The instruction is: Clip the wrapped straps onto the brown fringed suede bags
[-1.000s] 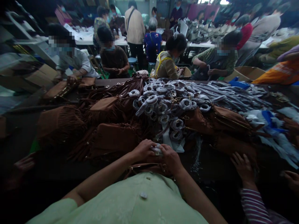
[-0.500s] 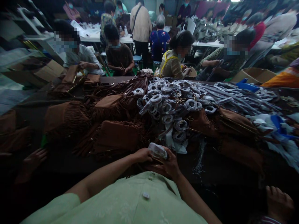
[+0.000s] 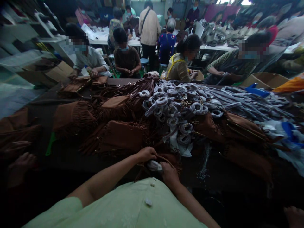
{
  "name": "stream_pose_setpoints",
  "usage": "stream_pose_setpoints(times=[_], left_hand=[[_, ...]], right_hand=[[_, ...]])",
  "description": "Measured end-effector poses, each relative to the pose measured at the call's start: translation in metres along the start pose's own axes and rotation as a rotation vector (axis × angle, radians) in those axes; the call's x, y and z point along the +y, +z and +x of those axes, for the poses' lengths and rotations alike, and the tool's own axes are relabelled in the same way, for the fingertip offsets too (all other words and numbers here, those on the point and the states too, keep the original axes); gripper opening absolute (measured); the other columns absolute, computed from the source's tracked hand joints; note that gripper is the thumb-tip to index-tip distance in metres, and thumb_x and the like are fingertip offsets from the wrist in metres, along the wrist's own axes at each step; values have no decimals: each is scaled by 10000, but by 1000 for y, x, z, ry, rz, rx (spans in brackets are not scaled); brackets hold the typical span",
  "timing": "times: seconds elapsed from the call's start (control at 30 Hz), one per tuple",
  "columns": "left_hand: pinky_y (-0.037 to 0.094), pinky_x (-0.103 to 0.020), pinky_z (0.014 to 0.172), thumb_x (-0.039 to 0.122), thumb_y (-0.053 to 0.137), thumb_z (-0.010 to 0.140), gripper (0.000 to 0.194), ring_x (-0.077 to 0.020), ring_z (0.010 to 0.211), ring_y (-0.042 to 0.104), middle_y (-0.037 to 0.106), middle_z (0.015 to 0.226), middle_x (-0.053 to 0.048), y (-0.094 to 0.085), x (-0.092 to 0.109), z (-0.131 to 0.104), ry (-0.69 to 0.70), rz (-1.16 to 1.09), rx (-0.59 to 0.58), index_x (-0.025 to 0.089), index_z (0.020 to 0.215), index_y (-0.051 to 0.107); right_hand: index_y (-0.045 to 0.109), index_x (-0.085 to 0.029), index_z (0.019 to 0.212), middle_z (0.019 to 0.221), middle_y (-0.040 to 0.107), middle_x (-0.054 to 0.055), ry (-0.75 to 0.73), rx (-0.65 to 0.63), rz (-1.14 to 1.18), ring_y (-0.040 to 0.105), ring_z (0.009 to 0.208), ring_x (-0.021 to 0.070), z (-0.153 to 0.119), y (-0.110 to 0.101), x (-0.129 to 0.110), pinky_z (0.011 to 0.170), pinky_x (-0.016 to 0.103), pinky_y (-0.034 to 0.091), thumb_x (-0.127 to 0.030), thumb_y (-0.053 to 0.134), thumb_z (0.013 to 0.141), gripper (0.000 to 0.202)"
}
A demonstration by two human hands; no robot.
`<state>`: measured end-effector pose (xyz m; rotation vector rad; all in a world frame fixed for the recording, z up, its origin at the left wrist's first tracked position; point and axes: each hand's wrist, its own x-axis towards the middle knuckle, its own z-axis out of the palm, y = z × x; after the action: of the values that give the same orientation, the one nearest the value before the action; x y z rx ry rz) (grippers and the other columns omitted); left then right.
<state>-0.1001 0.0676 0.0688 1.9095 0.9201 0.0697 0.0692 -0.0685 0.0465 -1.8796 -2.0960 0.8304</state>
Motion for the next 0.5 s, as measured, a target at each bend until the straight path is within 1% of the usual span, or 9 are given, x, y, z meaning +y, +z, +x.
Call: stream_pose_setpoints(times=[0.03, 0.1, 0.17, 0.27, 0.33, 0.4, 0.43, 0.47, 0.5], left_hand=[[390, -203, 685, 272, 643, 660, 197, -157, 800, 575, 670, 828, 9, 0, 4, -2, 5, 54, -3, 262, 839, 725], [391, -210, 697, 234, 646, 643, 217, -166, 828, 573, 659, 854, 13, 0, 10, -5, 18, 133, -7, 284, 840, 720], [393, -218, 707, 214, 632, 653, 226, -172, 844, 571, 648, 874, 7, 1, 15, -8, 31, 172, -1, 288, 850, 714], [396, -244, 753, 283, 653, 660, 249, -197, 888, 560, 630, 907, -22, 0, 15, -25, -25, 216, 66, 261, 906, 688], [389, -275, 808, 402, 676, 646, 368, -228, 942, 541, 613, 955, -58, -2, 8, -47, -131, 264, 188, 215, 962, 648], [388, -309, 824, 525, 621, 676, 459, -251, 951, 539, 605, 963, -98, 0, -2, -74, -302, 286, 317, 167, 964, 614], [396, -320, 805, 572, 573, 703, 478, -258, 927, 552, 610, 930, -111, 3, -8, -86, -404, 262, 345, 153, 931, 609], [409, -325, 769, 607, 522, 728, 493, -261, 885, 569, 619, 876, -116, 8, -14, -96, -492, 199, 331, 147, 881, 610], [421, -324, 714, 627, 482, 747, 509, -262, 821, 587, 624, 804, -116, 14, -19, -104, -543, 80, 302, 140, 823, 613]], right_hand=[[544, -184, 1147, 1084, 620, 100, 0, -27, -99, 553, 1009, 217, 2, 2, -2, 850, 310, 426, -152, 439, 804, 361], [572, -153, 1116, 1019, 638, 127, 24, -96, -246, 577, 959, 223, 7, 9, -6, 830, 318, 428, -71, 377, 792, 387], [590, -181, 1094, 958, 654, 106, -1, -160, -290, 601, 875, 205, 13, 18, -9, 772, 293, 439, -54, 369, 789, 398], [545, -224, 1165, 1019, 639, 83, -59, -128, -304, 595, 886, 182, 18, 27, -8, 761, 259, 431, -65, 385, 799, 430], [536, -192, 1176, 1014, 632, 111, -29, -81, -330, 587, 902, 194, 17, 28, -5, 780, 272, 425, -72, 388, 802, 420], [576, -167, 1111, 974, 631, 132, 13, -60, -343, 579, 905, 217, 16, 26, -4, 788, 298, 422, -92, 407, 798, 363], [598, -165, 1066, 963, 630, 135, 20, -64, -344, 576, 907, 225, 15, 24, -4, 787, 305, 420, -101, 422, 791, 333], [616, -168, 1020, 954, 630, 131, 24, -74, -344, 573, 909, 227, 15, 22, -5, 786, 304, 418, -103, 436, 781, 307], [626, -171, 989, 946, 631, 126, 22, -85, -341, 571, 910, 223, 16, 21, -6, 789, 299, 416, -99, 443, 771, 294]])
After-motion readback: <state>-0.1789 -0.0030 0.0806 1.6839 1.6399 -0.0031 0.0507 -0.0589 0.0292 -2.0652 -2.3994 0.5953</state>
